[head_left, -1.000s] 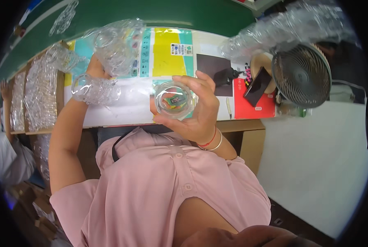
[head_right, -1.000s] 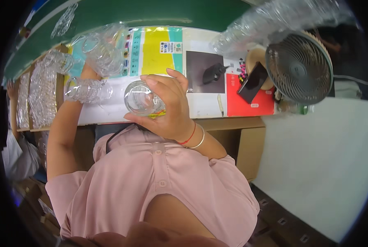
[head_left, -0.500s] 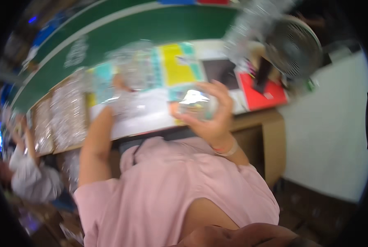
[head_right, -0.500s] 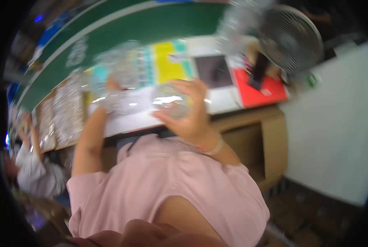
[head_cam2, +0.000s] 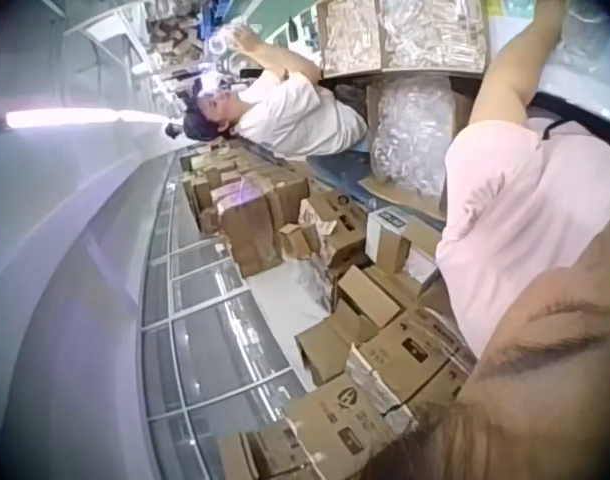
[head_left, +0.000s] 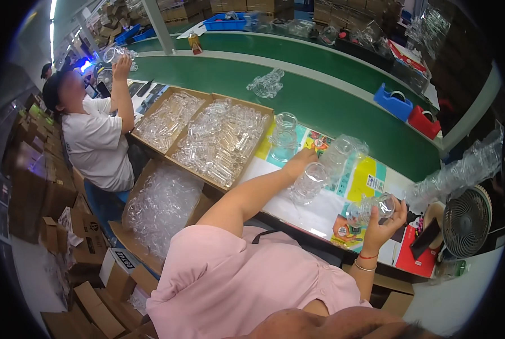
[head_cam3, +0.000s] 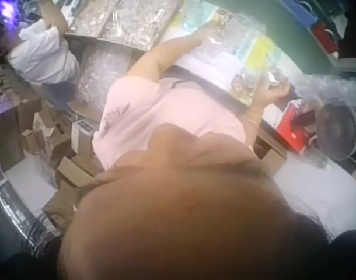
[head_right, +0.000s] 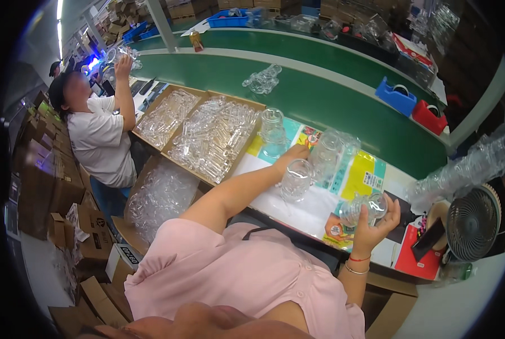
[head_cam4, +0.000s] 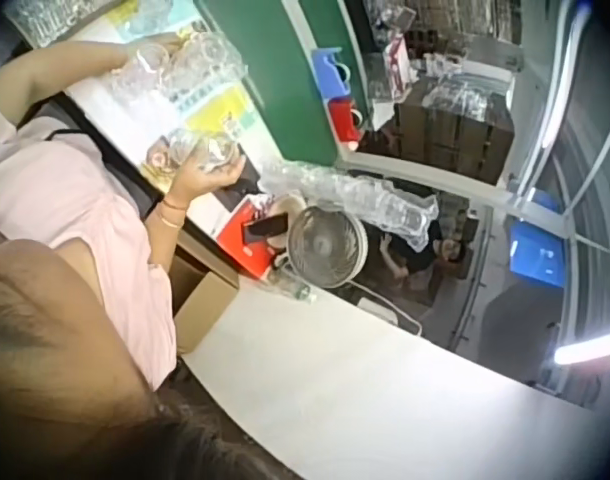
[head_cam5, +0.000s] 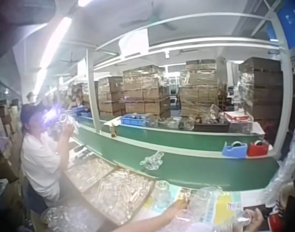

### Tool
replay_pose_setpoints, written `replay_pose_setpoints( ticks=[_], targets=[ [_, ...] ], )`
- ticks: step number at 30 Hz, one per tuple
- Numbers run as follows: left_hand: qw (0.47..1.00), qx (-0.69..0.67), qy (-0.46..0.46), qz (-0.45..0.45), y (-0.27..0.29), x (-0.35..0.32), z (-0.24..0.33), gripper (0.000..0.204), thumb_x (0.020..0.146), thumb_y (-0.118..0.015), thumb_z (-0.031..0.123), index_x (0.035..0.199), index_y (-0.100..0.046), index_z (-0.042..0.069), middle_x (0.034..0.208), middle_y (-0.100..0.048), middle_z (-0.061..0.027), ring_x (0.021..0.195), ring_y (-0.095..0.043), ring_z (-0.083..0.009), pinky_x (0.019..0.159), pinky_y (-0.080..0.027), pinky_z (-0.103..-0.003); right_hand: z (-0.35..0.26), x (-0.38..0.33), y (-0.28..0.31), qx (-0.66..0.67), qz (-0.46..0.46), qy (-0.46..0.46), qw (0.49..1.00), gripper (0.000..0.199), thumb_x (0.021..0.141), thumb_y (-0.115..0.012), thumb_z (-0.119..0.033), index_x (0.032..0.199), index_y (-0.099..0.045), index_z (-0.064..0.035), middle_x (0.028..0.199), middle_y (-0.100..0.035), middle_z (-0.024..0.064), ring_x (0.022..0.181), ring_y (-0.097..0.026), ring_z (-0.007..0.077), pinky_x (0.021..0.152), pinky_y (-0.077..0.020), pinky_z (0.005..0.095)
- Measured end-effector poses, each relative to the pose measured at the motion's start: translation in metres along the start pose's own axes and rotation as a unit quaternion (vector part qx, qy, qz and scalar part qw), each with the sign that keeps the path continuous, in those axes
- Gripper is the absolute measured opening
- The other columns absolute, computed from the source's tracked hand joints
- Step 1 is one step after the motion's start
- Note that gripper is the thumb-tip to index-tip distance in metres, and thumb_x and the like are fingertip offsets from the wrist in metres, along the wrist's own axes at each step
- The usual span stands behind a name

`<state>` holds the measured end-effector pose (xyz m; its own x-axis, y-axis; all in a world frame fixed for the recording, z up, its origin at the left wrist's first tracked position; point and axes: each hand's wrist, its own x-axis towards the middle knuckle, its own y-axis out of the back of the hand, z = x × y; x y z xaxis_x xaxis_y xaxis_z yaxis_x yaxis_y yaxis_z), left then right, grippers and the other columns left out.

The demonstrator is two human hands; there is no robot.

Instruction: The person unwraps glass containers from plastic bags, applies liquid from a squeeze bottle onto glass tubes, attaches the tubes to the glass containers, and handles an earbud case and a smartphone.

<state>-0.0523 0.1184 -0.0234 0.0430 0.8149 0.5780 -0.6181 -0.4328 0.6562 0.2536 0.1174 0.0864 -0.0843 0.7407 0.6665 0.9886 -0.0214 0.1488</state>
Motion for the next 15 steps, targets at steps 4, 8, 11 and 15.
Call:
replay_pose_setpoints(
  ticks=[4,8,11,15],
  targets=[
    [0.999,-0.021,0.026,-0.001,-0.007,0.001,-0.005,0.014,0.073,-0.059,0.013,0.086,-0.056,0.008,0.092,-0.051,-0.0127,0.093,-0.050,-0.0321,0.082,-0.042,-0.039,0.019,-0.006,-0.002,-0.007,0.008,-0.018,1.000,0.065,0.081,-0.065,-0.006,0.133,-0.026,0.0007,0.124,-0.046,0.0178,0.114,-0.047,0.0262,0.101,-0.0353,0.0379],
    [0.996,0.026,-0.019,-0.082,-0.044,0.000,-0.060,0.016,0.078,-0.055,0.016,0.089,-0.057,0.005,0.101,-0.053,-0.0139,0.099,-0.050,-0.0328,0.086,-0.041,-0.037,0.039,-0.012,0.000,0.001,0.032,0.001,0.999,0.064,0.081,-0.068,-0.014,0.130,-0.030,0.0012,0.123,-0.044,0.0154,0.115,-0.045,0.0262,0.101,-0.0343,0.0382],
    [0.959,-0.101,0.256,-0.071,-0.040,0.009,-0.046,0.025,0.080,-0.053,0.020,0.097,-0.061,0.003,0.091,-0.062,-0.0180,0.081,-0.059,-0.0327,0.068,-0.045,-0.042,0.032,-0.002,-0.004,-0.136,0.015,0.052,0.989,0.062,0.081,-0.069,-0.031,0.125,-0.038,-0.0005,0.117,-0.043,0.0111,0.110,-0.044,0.0227,0.099,-0.0332,0.0368],
    [0.996,-0.031,-0.062,-0.061,-0.017,0.018,-0.043,0.059,0.047,-0.080,0.025,0.103,-0.064,0.010,0.094,-0.062,-0.0123,0.088,-0.057,-0.0345,0.080,-0.046,-0.043,0.027,-0.001,-0.006,-0.108,0.005,0.040,0.993,0.061,0.078,-0.072,-0.024,0.125,-0.040,-0.0010,0.118,-0.046,0.0140,0.112,-0.045,0.0270,0.099,-0.0340,0.0369]
  ],
)
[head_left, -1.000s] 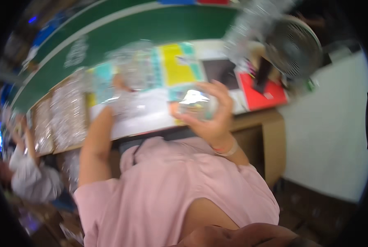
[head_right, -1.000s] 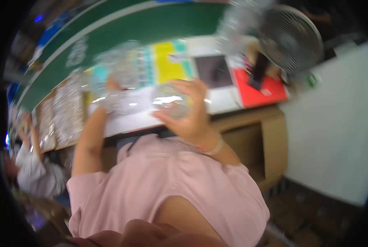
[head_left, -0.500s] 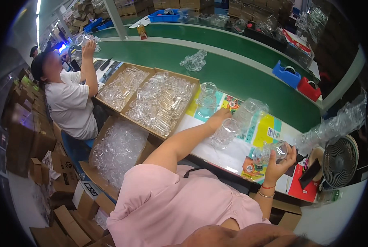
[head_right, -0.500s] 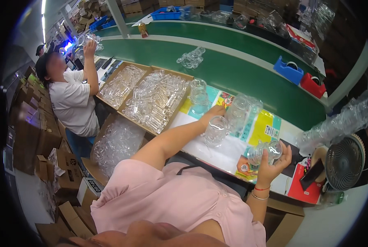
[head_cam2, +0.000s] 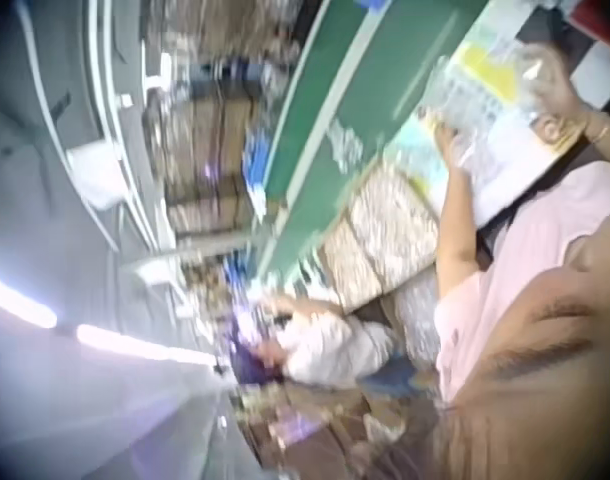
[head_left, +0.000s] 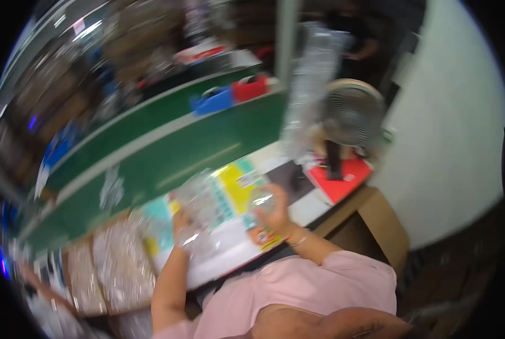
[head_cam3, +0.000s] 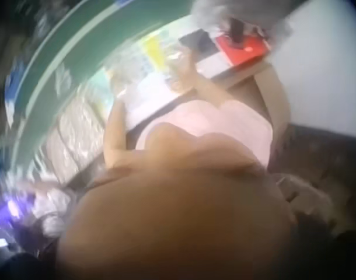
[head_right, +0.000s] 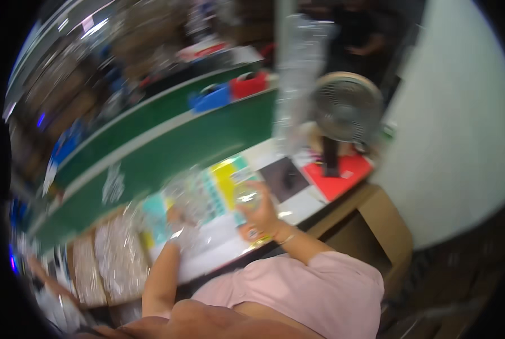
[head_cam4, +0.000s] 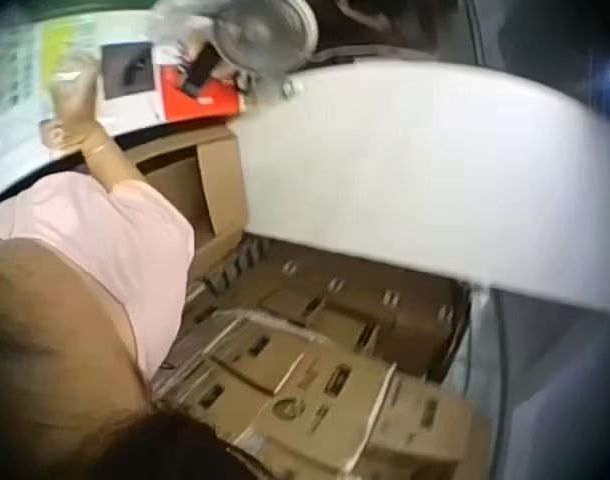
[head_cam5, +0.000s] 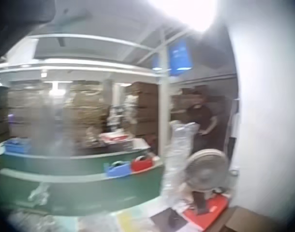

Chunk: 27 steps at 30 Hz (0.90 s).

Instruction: The person unwraps glass containers from plastic bags, applies liquid from a squeeze bottle onto glass tubes, attaches the tubes to the glass containers, and handles an earbud case and a smartphone.

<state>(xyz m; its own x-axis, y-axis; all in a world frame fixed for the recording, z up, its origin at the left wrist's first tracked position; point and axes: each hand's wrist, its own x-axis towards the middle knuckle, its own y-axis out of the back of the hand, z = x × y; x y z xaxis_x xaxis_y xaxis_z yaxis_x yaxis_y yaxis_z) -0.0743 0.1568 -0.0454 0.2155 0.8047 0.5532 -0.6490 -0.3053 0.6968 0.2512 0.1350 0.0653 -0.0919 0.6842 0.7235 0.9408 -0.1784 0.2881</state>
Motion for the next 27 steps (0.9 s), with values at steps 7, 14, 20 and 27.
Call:
replay_pose_setpoints(
  ticks=[7,14,20,27],
  targets=[
    [0.997,0.005,0.075,-0.012,-0.006,0.004,0.018,0.061,0.049,-0.079,0.023,0.105,-0.063,0.009,0.098,-0.060,-0.0144,0.092,-0.055,-0.0355,0.082,-0.044,-0.044,-0.009,-0.004,0.015,0.014,0.003,-0.028,1.000,0.064,0.074,-0.074,-0.017,0.125,-0.038,-0.0036,0.120,-0.049,0.0177,0.114,-0.048,0.0317,0.098,-0.0380,0.0387],
    [0.996,0.012,0.090,-0.012,-0.005,0.005,0.022,0.062,0.050,-0.078,0.022,0.108,-0.061,0.007,0.102,-0.058,-0.0166,0.096,-0.053,-0.0365,0.085,-0.043,-0.044,-0.012,-0.002,0.016,0.021,-0.014,-0.030,0.999,0.064,0.074,-0.074,-0.016,0.125,-0.038,-0.0029,0.120,-0.048,0.0173,0.113,-0.047,0.0313,0.099,-0.0369,0.0391],
    [0.995,0.031,0.091,-0.021,-0.002,0.014,0.024,0.063,0.052,-0.078,0.021,0.110,-0.060,0.006,0.106,-0.057,-0.0185,0.099,-0.051,-0.0373,0.087,-0.042,-0.044,-0.010,0.000,0.017,0.019,-0.002,-0.002,1.000,0.063,0.075,-0.074,-0.017,0.125,-0.039,-0.0025,0.121,-0.048,0.0174,0.113,-0.047,0.0316,0.098,-0.0368,0.0391],
    [0.982,0.112,0.142,-0.047,0.005,0.005,0.031,0.064,0.053,-0.077,0.019,0.113,-0.058,0.005,0.110,-0.055,-0.0207,0.103,-0.049,-0.0383,0.090,-0.041,-0.045,0.004,-0.004,0.009,-0.004,0.003,0.002,1.000,0.063,0.077,-0.074,-0.027,0.123,-0.042,-0.0006,0.116,-0.048,0.0174,0.107,-0.049,0.0300,0.094,-0.0393,0.0373]
  ],
)
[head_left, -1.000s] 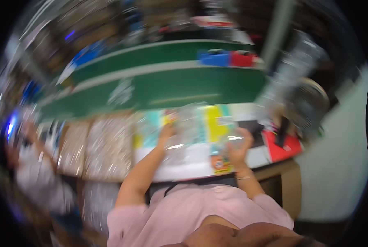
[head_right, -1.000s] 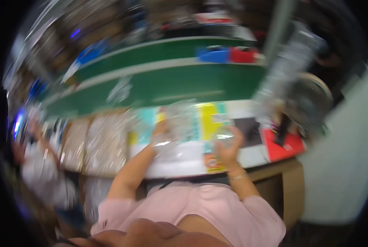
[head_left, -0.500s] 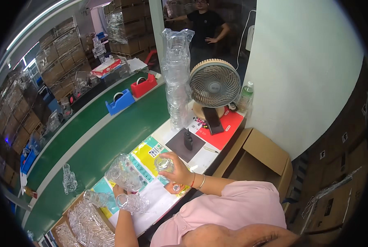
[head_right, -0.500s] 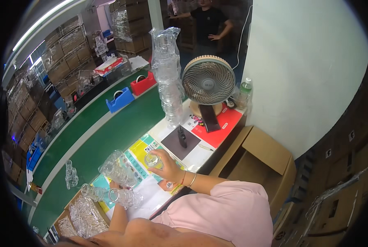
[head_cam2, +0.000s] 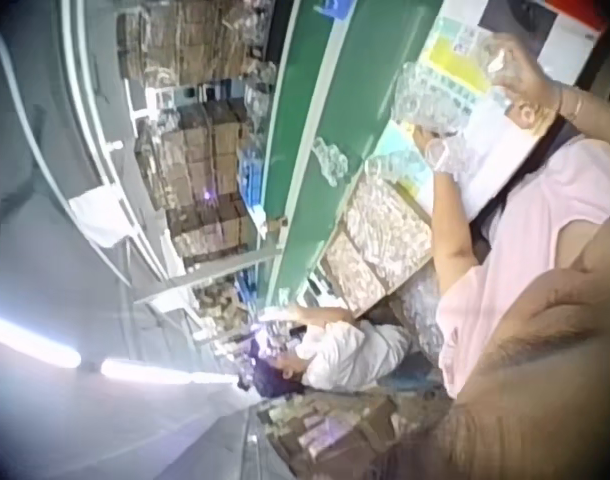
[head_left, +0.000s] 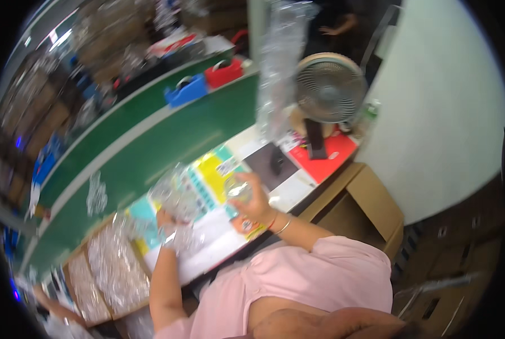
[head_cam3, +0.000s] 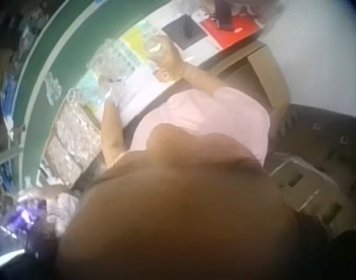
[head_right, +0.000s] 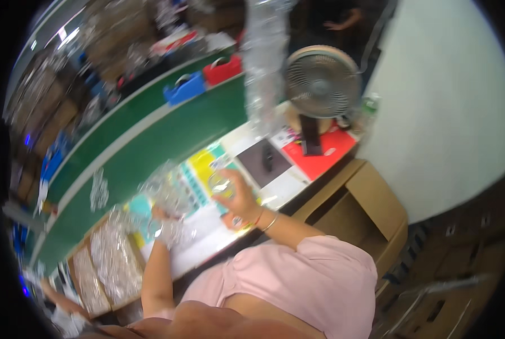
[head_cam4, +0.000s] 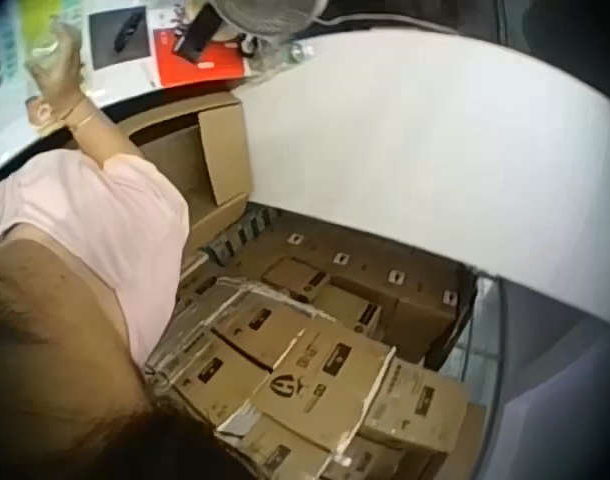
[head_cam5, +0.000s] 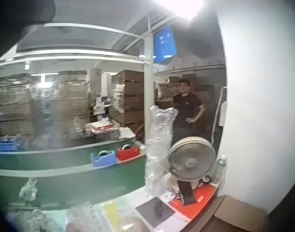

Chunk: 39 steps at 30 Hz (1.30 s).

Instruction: The person unwraps glass containers from plastic bags, applies liquid from a squeeze bottle onto glass tubes, attaches the tubes to the glass containers, and handles an earbud case and a smartphone.

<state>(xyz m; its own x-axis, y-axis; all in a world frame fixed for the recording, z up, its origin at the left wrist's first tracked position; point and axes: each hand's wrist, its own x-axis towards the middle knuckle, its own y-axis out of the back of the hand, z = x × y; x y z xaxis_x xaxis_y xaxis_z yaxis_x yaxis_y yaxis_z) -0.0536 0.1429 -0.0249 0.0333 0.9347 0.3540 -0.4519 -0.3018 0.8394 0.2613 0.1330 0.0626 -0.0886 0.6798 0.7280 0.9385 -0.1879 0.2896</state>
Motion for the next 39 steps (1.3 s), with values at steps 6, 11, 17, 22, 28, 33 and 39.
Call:
replay_pose_setpoints(
  ticks=[6,11,17,22,28,33,39],
  targets=[
    [0.998,-0.024,-0.044,0.029,0.004,-0.004,0.002,0.040,0.069,-0.067,0.016,0.106,-0.058,0.002,0.104,-0.057,-0.0192,0.099,-0.051,-0.0377,0.087,-0.042,-0.045,-0.001,0.003,0.003,0.005,0.001,0.021,1.000,0.066,0.073,-0.076,-0.017,0.125,-0.039,-0.0013,0.119,-0.049,0.0188,0.108,-0.051,0.0330,0.093,-0.0419,0.0385],
    [0.995,-0.090,-0.020,0.039,0.019,-0.003,0.021,0.024,0.076,-0.060,0.013,0.097,-0.060,0.002,0.093,-0.060,-0.0185,0.092,-0.055,-0.0371,0.080,-0.043,-0.045,0.007,-0.007,-0.002,0.019,0.003,0.012,1.000,0.067,0.072,-0.077,-0.015,0.126,-0.039,-0.0019,0.118,-0.049,0.0190,0.107,-0.052,0.0327,0.092,-0.0423,0.0383],
    [0.992,-0.097,-0.066,0.034,0.029,0.002,0.025,0.030,0.070,-0.061,0.021,0.096,-0.063,0.006,0.083,-0.060,-0.0163,0.077,-0.054,-0.0357,0.068,-0.042,-0.045,0.001,-0.008,-0.003,0.011,0.014,0.008,1.000,0.069,0.070,-0.079,-0.013,0.126,-0.039,-0.0024,0.118,-0.050,0.0185,0.106,-0.053,0.0324,0.092,-0.0429,0.0381],
    [0.987,-0.142,-0.048,0.062,0.007,-0.004,-0.001,0.017,0.077,-0.058,0.014,0.090,-0.059,0.002,0.079,-0.055,-0.0161,0.074,-0.051,-0.0350,0.064,-0.041,-0.043,-0.015,0.003,0.008,0.032,-0.022,0.091,0.995,0.071,0.069,-0.079,-0.009,0.127,-0.038,-0.0054,0.118,-0.053,0.0196,0.106,-0.054,0.0321,0.090,-0.0436,0.0380],
    [0.973,-0.212,-0.024,0.083,0.002,0.000,0.006,0.015,0.076,-0.060,0.006,0.090,-0.058,0.001,0.075,-0.053,-0.0141,0.070,-0.050,-0.0319,0.062,-0.040,-0.040,-0.039,0.025,0.023,0.043,-0.017,0.149,0.988,0.074,0.066,-0.081,-0.011,0.127,-0.039,-0.0087,0.119,-0.053,0.0206,0.104,-0.055,0.0318,0.086,-0.0449,0.0374],
    [0.960,-0.270,-0.004,0.071,0.003,0.007,0.020,0.016,0.078,-0.059,0.007,0.091,-0.057,0.000,0.077,-0.054,-0.0145,0.067,-0.051,-0.0312,0.061,-0.041,-0.039,-0.050,0.026,0.030,0.046,-0.005,0.159,0.986,0.070,0.066,-0.081,-0.011,0.124,-0.042,-0.0061,0.118,-0.054,0.0194,0.103,-0.055,0.0336,0.087,-0.0453,0.0391],
    [0.973,-0.226,0.000,0.050,-0.008,-0.005,-0.006,0.021,0.081,-0.058,0.010,0.099,-0.056,-0.001,0.083,-0.057,-0.0124,0.072,-0.055,-0.0255,0.065,-0.044,-0.036,-0.013,0.001,0.007,-0.024,-0.042,0.006,0.999,0.066,0.071,-0.078,-0.019,0.125,-0.043,-0.0020,0.119,-0.053,0.0178,0.107,-0.053,0.0343,0.093,-0.0428,0.0397]
  ],
)
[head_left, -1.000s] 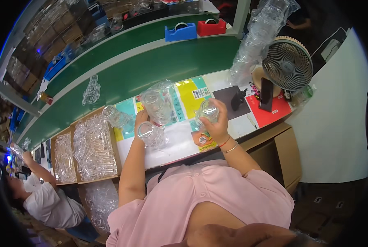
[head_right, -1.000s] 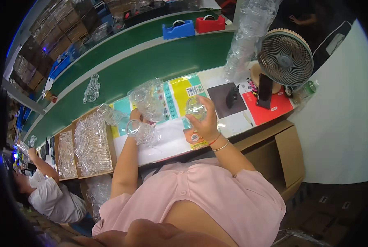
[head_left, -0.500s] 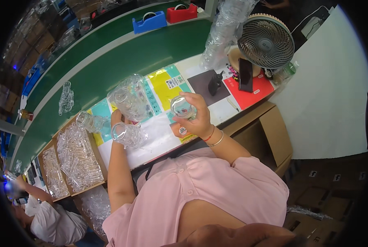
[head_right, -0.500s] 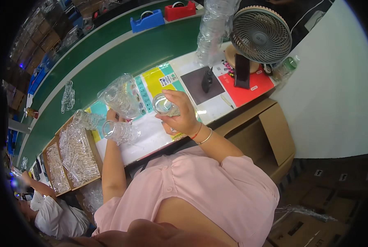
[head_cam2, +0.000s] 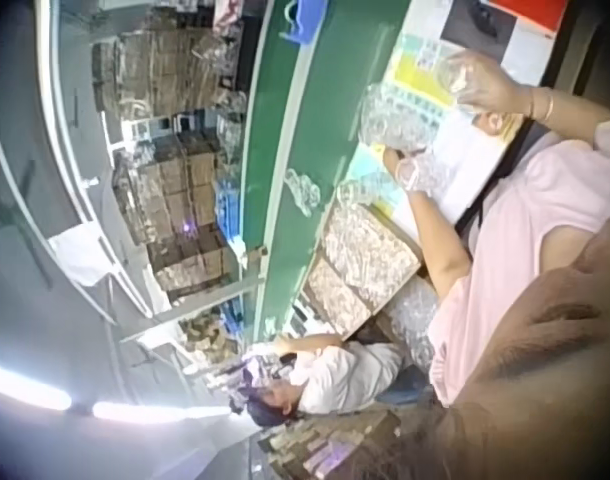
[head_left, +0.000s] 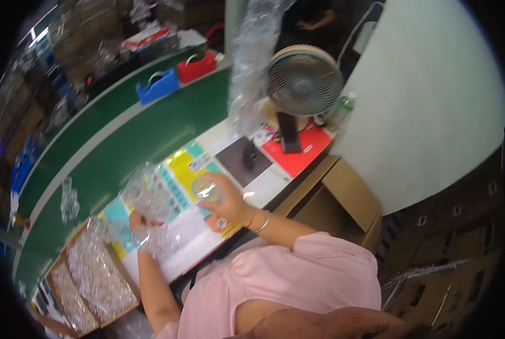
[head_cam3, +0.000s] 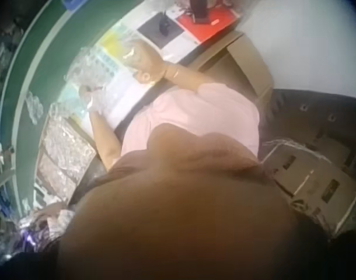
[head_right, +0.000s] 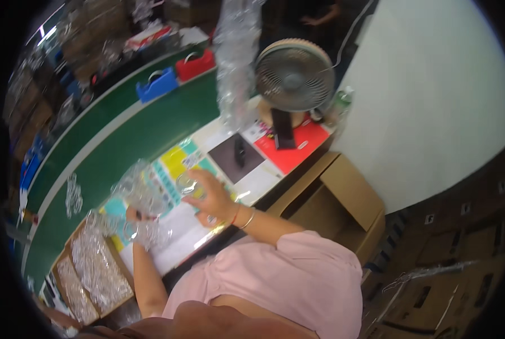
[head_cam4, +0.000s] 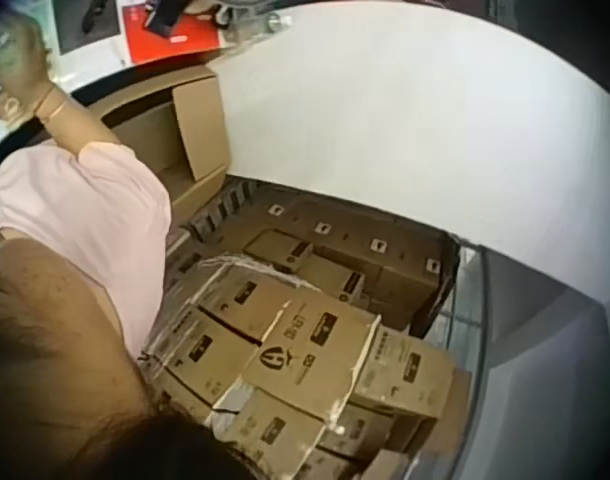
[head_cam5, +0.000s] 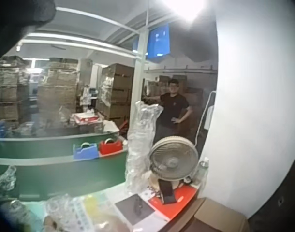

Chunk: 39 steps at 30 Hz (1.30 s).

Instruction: The person unwraps glass containers from plastic bags, applies liquid from a squeeze bottle onto glass tubes, attaches the tubes to the glass containers, and handles an earbud case and a smartphone.

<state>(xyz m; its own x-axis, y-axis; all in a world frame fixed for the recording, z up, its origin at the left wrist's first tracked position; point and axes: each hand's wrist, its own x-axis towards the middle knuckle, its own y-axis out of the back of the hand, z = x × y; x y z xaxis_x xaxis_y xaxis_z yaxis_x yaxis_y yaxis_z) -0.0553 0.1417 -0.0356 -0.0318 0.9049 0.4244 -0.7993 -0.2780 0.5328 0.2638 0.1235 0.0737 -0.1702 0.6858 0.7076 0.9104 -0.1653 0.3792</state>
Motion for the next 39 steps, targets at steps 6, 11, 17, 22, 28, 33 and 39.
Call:
replay_pose_setpoints(
  ticks=[6,11,17,22,28,33,39],
  targets=[
    [0.999,0.000,0.036,0.002,0.002,-0.013,-0.013,0.027,0.083,-0.057,0.012,0.107,-0.055,-0.001,0.090,-0.060,-0.0103,0.076,-0.058,-0.0198,0.069,-0.047,-0.033,0.009,-0.016,-0.002,-0.016,0.009,-0.004,1.000,0.075,0.074,-0.076,-0.021,0.132,-0.033,0.0008,0.122,-0.048,0.0225,0.110,-0.053,0.0340,0.095,-0.0423,0.0384],
    [0.963,-0.186,0.196,0.013,0.020,-0.015,0.007,0.023,0.089,-0.054,0.015,0.105,-0.057,-0.001,0.098,-0.061,-0.0094,0.088,-0.058,-0.0193,0.077,-0.046,-0.031,0.010,-0.014,-0.001,-0.014,-0.002,-0.011,1.000,0.076,0.075,-0.075,-0.024,0.132,-0.032,0.0021,0.124,-0.047,0.0234,0.112,-0.052,0.0347,0.096,-0.0417,0.0392],
    [0.903,-0.377,0.198,0.055,0.048,-0.046,0.075,0.043,0.094,-0.046,0.036,0.121,-0.048,0.003,0.117,-0.055,-0.0127,0.108,-0.053,-0.0212,0.094,-0.041,-0.032,0.020,-0.018,-0.003,-0.025,0.016,-0.005,1.000,0.077,0.075,-0.075,-0.025,0.133,-0.031,0.0024,0.124,-0.046,0.0240,0.111,-0.052,0.0353,0.096,-0.0418,0.0394],
    [0.882,-0.454,0.063,0.108,0.045,-0.057,0.117,0.070,0.085,-0.057,0.040,0.139,-0.027,0.008,0.128,-0.046,-0.0147,0.119,-0.045,-0.0251,0.099,-0.039,-0.035,0.019,-0.021,-0.007,-0.012,0.018,-0.009,1.000,0.077,0.076,-0.074,-0.023,0.133,-0.030,0.0025,0.123,-0.047,0.0240,0.111,-0.052,0.0342,0.095,-0.0419,0.0389],
    [0.970,-0.192,0.125,0.079,0.040,-0.054,0.150,0.089,0.068,-0.069,-0.005,0.143,-0.022,0.010,0.130,-0.040,-0.0173,0.120,-0.043,-0.0277,0.101,-0.035,-0.038,0.019,-0.021,-0.008,0.003,0.027,-0.015,1.000,0.075,0.076,-0.073,-0.019,0.134,-0.031,0.0012,0.121,-0.049,0.0207,0.109,-0.053,0.0339,0.094,-0.0430,0.0386],
    [0.970,-0.199,0.107,0.086,0.069,-0.055,0.148,0.083,0.068,-0.071,-0.001,0.138,-0.029,0.007,0.126,-0.047,-0.0184,0.117,-0.046,-0.0274,0.100,-0.037,-0.038,0.020,-0.020,-0.006,0.004,0.021,-0.016,1.000,0.076,0.077,-0.072,-0.019,0.135,-0.028,0.0001,0.119,-0.050,0.0213,0.107,-0.054,0.0334,0.093,-0.0433,0.0386],
    [0.972,-0.190,0.124,0.062,0.089,-0.073,0.118,0.083,0.067,-0.070,-0.002,0.138,-0.030,0.008,0.130,-0.045,-0.0193,0.121,-0.044,-0.0281,0.102,-0.035,-0.039,0.019,-0.019,-0.008,-0.009,0.015,-0.006,1.000,0.076,0.078,-0.071,-0.019,0.135,-0.025,-0.0010,0.117,-0.051,0.0219,0.105,-0.054,0.0331,0.092,-0.0433,0.0389]
  ],
)
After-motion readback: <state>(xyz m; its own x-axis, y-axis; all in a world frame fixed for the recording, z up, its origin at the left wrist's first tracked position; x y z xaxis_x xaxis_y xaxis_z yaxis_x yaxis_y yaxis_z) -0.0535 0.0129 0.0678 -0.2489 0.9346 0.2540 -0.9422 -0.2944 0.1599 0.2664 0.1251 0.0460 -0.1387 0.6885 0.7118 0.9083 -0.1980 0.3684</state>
